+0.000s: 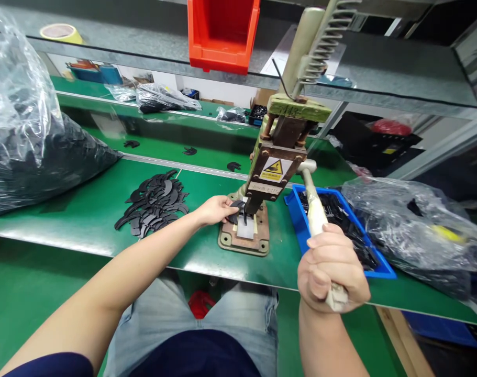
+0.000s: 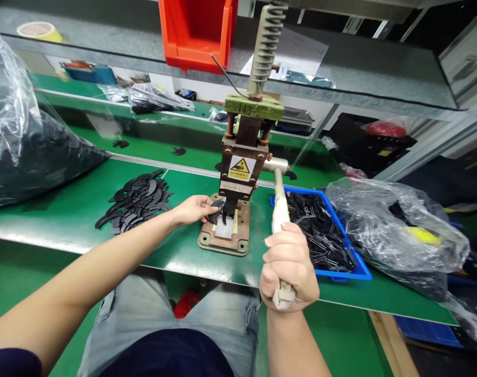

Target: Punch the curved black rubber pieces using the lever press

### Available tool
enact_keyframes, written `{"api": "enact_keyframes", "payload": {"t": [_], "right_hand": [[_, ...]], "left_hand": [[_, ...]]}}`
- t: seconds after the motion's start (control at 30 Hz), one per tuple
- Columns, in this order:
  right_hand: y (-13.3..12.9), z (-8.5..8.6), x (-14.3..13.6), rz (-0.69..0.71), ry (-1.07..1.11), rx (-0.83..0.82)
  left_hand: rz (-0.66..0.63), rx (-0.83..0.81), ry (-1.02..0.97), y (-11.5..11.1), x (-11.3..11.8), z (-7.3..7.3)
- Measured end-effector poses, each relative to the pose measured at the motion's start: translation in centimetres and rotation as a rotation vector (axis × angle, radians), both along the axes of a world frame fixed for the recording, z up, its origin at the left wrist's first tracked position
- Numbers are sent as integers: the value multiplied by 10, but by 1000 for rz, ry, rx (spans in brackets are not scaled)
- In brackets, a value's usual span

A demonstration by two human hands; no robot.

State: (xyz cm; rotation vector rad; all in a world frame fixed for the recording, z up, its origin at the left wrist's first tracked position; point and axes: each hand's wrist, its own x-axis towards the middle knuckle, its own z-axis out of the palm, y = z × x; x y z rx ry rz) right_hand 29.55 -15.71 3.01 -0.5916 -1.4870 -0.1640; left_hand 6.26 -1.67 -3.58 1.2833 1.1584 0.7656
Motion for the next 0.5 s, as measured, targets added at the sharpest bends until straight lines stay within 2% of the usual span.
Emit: {"api": "enact_keyframes", "payload": {"t": [0.3,0.5], "right_hand": [[3,-1,-1,-12,13,32],[4,-3,-1,-13,23,51]], "left_hand": [[-133,19,29,14,-2,-9],[-166,-163,90,27,-2,-7]]}}
